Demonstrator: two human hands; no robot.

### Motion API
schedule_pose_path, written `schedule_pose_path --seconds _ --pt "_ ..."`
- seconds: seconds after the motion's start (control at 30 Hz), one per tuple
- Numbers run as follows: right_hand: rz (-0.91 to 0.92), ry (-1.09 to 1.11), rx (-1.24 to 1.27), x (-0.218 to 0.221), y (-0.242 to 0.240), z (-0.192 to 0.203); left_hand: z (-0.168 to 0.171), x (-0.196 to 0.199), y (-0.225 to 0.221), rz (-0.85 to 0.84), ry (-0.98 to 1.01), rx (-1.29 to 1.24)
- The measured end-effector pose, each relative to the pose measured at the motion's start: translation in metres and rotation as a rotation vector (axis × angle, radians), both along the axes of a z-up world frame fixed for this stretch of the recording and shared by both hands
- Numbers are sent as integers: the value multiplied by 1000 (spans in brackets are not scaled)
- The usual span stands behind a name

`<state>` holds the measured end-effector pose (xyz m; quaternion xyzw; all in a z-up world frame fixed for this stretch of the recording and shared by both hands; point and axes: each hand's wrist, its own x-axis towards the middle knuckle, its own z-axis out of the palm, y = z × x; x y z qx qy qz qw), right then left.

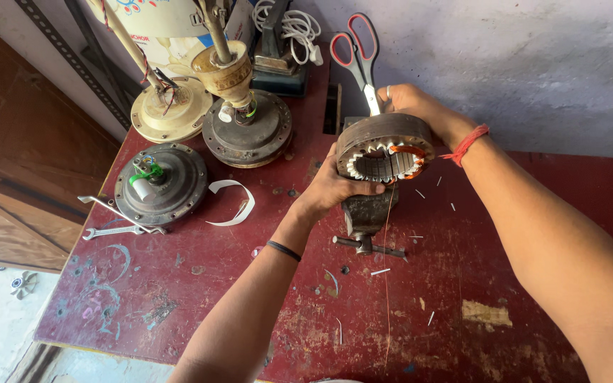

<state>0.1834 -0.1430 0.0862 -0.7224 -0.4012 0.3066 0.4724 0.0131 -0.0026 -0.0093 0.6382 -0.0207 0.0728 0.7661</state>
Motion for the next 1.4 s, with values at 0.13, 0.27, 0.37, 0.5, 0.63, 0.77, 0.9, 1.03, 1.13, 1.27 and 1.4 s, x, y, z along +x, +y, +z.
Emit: schedule_pose_path --seconds 0.13,0.27,0.37,0.5,0.63,0.77,0.9,1.03,1.13,1.27,1.4 --pt "26 17 37 -1 0 0 -1 1 0 9 -25 -5" --pt "58 -4 87 1 -3 -4 -4 2 0 18 -44 -20" --pt "74 -29 62 5 -2 -7 -6 3 0 33 -77 16" --pt "76 7 89 8 -2 -9 -5 1 0 18 -55 -21" --pt "-6 -27 46 3 -4 -5 -2 0 1 21 -63 10" --pt "-28 51 74 -10 -6 3 0 0 0 -3 -60 -27" --pt "-173 173 155 -27 -10 3 0 0 2 8 -8 24" --pt "-235 186 197 -32 -11 0 -2 1 3 51 -28 149" --pt "-298 219 197 -28 -14 -9 -4 3 4 66 -31 284" --pt "-320 183 218 -17 -16 -34 -9 3 5 70 -48 349" --pt "-231 -66 265 -12 -24 -59 -10 3 6 63 -85 374"
